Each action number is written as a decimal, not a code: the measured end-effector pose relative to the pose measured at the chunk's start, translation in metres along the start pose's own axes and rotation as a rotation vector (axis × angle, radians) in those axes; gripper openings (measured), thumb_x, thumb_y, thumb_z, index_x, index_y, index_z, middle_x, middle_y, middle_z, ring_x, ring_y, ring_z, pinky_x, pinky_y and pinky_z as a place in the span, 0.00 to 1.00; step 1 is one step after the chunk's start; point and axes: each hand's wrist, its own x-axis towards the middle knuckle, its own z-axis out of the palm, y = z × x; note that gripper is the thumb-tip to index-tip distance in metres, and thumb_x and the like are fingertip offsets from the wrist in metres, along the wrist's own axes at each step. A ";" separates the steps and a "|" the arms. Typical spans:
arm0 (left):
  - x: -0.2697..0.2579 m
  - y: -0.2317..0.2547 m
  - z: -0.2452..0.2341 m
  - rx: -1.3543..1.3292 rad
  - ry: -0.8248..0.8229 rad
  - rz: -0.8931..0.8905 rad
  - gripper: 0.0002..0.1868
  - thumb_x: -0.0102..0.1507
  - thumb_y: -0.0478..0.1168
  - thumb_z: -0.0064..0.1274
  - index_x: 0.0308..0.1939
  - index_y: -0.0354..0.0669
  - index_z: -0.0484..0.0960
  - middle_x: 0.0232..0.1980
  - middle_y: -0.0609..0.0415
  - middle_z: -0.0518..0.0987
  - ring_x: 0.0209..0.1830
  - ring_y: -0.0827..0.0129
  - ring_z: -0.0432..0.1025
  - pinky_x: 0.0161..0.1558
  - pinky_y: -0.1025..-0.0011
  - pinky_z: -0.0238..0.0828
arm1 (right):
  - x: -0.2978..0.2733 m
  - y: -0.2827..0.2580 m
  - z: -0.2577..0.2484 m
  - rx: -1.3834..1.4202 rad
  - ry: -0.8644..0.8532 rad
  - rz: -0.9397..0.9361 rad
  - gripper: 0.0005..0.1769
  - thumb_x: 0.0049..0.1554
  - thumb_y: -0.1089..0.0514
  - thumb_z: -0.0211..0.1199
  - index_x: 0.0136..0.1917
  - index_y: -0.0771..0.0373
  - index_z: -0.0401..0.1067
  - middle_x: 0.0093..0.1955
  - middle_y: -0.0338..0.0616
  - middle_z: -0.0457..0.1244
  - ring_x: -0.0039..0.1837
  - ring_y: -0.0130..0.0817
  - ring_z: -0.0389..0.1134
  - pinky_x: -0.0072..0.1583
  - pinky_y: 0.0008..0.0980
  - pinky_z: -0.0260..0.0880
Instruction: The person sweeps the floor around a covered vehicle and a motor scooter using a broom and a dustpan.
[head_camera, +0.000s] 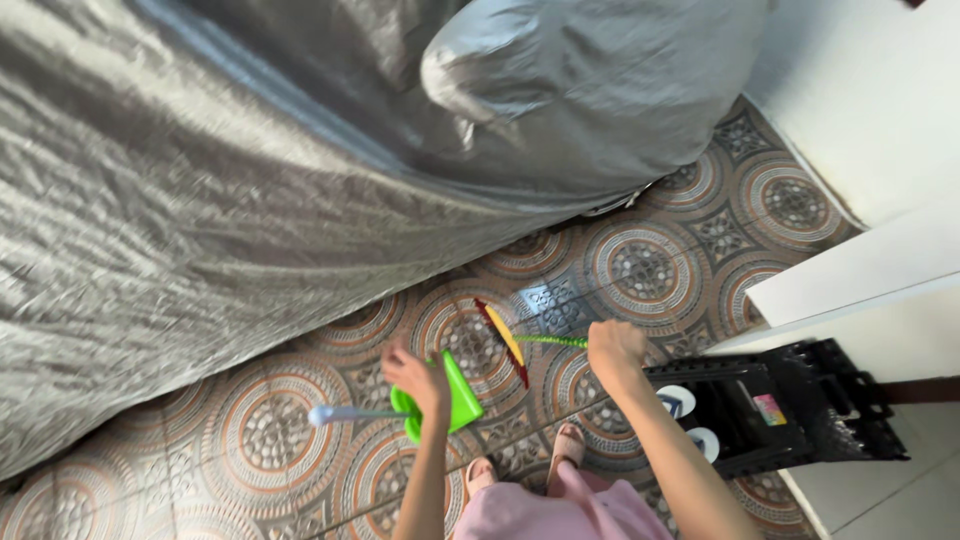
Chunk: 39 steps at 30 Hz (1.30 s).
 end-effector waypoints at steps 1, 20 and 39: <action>-0.003 0.019 0.012 -0.038 -0.015 0.085 0.31 0.53 0.32 0.62 0.59 0.32 0.69 0.61 0.31 0.66 0.59 0.40 0.62 0.58 0.49 0.60 | 0.002 0.006 0.001 0.009 -0.004 -0.003 0.11 0.59 0.58 0.59 0.46 0.53 0.83 0.47 0.46 0.73 0.53 0.42 0.77 0.48 0.38 0.77; -0.155 0.290 0.161 -0.279 -0.721 0.771 0.13 0.59 0.40 0.54 0.45 0.41 0.84 0.45 0.42 0.82 0.48 0.45 0.74 0.62 0.47 0.57 | 0.023 0.138 -0.008 0.061 0.148 -0.021 0.08 0.55 0.56 0.62 0.39 0.52 0.82 0.40 0.41 0.73 0.44 0.38 0.76 0.41 0.37 0.75; -0.141 0.379 0.337 -0.641 -1.267 0.313 0.10 0.62 0.41 0.53 0.36 0.38 0.86 0.38 0.46 0.87 0.38 0.62 0.80 0.39 0.60 0.74 | 0.167 0.228 -0.037 0.117 -0.054 0.326 0.08 0.54 0.57 0.61 0.41 0.53 0.82 0.42 0.41 0.72 0.47 0.40 0.76 0.42 0.39 0.76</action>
